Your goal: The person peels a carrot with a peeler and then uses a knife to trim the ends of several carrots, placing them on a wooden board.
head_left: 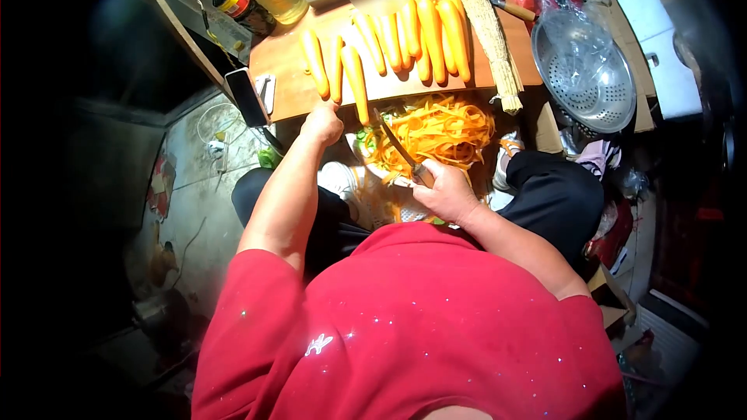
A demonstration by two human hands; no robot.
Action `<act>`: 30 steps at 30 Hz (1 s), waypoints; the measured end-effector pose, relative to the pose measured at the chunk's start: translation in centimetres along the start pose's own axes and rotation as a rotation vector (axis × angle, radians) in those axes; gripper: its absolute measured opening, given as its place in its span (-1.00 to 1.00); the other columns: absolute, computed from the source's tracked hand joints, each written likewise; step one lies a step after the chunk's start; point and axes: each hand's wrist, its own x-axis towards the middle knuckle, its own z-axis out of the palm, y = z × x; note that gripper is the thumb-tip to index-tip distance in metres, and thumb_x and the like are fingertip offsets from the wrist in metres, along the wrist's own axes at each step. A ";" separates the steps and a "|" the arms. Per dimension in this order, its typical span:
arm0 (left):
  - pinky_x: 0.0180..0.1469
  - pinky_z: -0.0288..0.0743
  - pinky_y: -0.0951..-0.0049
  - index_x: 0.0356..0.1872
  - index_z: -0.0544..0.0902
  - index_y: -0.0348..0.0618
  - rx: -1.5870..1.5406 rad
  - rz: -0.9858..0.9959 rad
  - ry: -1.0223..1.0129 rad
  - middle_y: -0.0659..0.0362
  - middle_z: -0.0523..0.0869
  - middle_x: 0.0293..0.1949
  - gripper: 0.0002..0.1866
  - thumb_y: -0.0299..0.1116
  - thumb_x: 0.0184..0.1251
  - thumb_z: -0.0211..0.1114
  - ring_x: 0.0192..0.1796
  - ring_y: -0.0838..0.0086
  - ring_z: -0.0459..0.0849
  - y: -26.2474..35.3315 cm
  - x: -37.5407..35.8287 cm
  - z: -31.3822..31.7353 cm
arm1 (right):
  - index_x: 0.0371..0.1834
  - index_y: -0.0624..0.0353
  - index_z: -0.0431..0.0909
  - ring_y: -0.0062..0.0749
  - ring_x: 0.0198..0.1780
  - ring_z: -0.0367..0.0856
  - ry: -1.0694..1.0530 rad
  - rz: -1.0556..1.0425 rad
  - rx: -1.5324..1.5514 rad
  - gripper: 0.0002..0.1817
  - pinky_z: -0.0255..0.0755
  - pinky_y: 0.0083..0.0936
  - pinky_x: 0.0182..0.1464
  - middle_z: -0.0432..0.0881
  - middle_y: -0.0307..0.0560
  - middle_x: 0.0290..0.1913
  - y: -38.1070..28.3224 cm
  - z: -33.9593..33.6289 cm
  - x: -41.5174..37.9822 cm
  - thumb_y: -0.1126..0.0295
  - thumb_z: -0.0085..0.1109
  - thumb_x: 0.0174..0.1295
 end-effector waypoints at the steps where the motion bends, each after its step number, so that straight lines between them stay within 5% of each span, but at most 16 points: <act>1: 0.25 0.41 0.31 0.10 0.61 -0.14 -0.003 0.004 -0.003 -0.10 0.64 0.07 -0.54 -0.53 0.10 0.11 0.18 0.09 0.58 0.0 0.3 0.2 | -0.20 0.24 0.56 -0.03 -0.24 0.64 -0.003 0.025 0.011 -0.70 0.47 -0.31 -0.15 0.65 0.14 -0.32 0.1 -0.1 -0.1 0.28 0.21 0.07; 7: 0.20 0.46 0.28 0.16 0.54 -0.19 0.080 -0.036 -0.121 -0.14 0.65 0.02 -0.50 -0.57 0.11 0.07 0.13 0.05 0.60 1.1 3.0 0.2 | -0.24 0.24 0.57 0.02 -0.19 0.64 0.000 0.066 0.033 -0.67 0.47 -0.25 -0.13 0.66 0.16 -0.28 0.8 -0.3 0.3 0.18 0.24 0.11; 10: 0.08 0.51 0.33 0.16 0.53 -0.22 -0.118 0.002 -0.028 -0.11 0.68 -0.09 -0.51 -0.57 0.11 0.09 0.00 0.14 0.67 1.4 4.5 0.5 | -0.18 0.23 0.58 0.00 -0.19 0.65 -0.017 0.091 0.009 -0.67 0.48 -0.27 -0.12 0.66 0.15 -0.26 0.7 -0.5 0.8 0.21 0.23 0.11; 12: -0.13 0.55 0.43 0.36 0.30 -0.32 -0.554 -0.151 -0.126 -0.03 0.59 0.10 -0.34 -0.55 0.13 0.16 -0.11 0.31 0.66 1.2 6.1 0.7 | -0.13 0.21 0.58 -0.01 -0.17 0.65 0.001 0.064 0.016 -0.66 0.48 -0.28 -0.10 0.67 0.15 -0.24 0.7 -0.3 1.2 0.23 0.21 0.11; 13: -0.27 0.54 0.50 0.41 0.21 -0.27 -0.645 -0.139 -0.077 0.10 0.58 0.02 -0.29 -0.57 0.15 0.14 -0.24 0.46 0.61 1.2 6.6 0.8 | -0.09 0.20 0.58 -0.02 -0.16 0.65 0.003 0.054 0.025 -0.65 0.48 -0.29 -0.09 0.67 0.15 -0.23 0.4 -0.4 1.2 0.23 0.21 0.10; 17: -0.38 0.59 0.45 0.36 0.23 -0.31 -1.032 -0.181 -0.037 0.07 0.60 -0.26 -0.34 -0.52 0.20 0.21 -0.44 0.43 0.60 2.8 6.1 -0.9 | -0.09 0.20 0.58 -0.02 -0.15 0.65 -0.001 0.060 0.037 -0.64 0.48 -0.30 -0.08 0.67 0.16 -0.22 0.1 -0.4 1.6 0.22 0.23 0.10; 20: -0.42 0.61 0.45 0.32 0.27 -0.37 -0.747 -0.146 0.023 0.04 0.62 -0.32 -0.31 -0.38 0.20 0.35 -0.48 0.41 0.61 1.3 7.9 1.4 | -0.09 0.20 0.57 -0.02 -0.14 0.65 -0.028 0.111 0.012 -0.63 0.48 -0.30 -0.08 0.66 0.16 -0.20 0.2 -0.4 2.0 0.20 0.23 0.10; 22: -0.02 0.60 0.33 0.25 0.34 -0.41 -0.335 -0.004 0.189 -0.17 0.69 -0.12 -0.25 -0.21 0.12 0.46 -0.07 0.18 0.71 1.0 7.4 2.9 | -0.09 0.21 0.57 -0.01 -0.13 0.64 -0.015 0.082 -0.011 -0.62 0.48 -0.29 -0.08 0.66 0.17 -0.19 0.2 -0.3 2.0 0.20 0.23 0.10; 24: 0.12 0.51 0.32 0.21 0.39 -0.38 -0.152 -0.046 0.048 -0.21 0.67 -0.05 -0.27 -0.14 0.11 0.45 0.07 0.12 0.66 4.0 4.6 0.6 | -0.09 0.22 0.57 0.01 -0.14 0.64 -0.034 0.086 -0.022 -0.62 0.48 -0.28 -0.08 0.66 0.18 -0.19 -0.3 -0.5 2.0 0.20 0.23 0.10; 30: -0.17 0.62 0.30 0.02 0.49 -0.37 -0.322 -0.129 0.089 -0.15 0.72 -0.27 -0.57 -0.37 0.14 0.25 -0.33 0.14 0.75 3.8 6.4 2.4 | -0.08 0.23 0.56 0.05 -0.14 0.62 -0.030 0.095 0.004 -0.63 0.47 -0.27 -0.07 0.64 0.20 -0.21 0.4 -0.4 2.0 0.26 0.23 0.07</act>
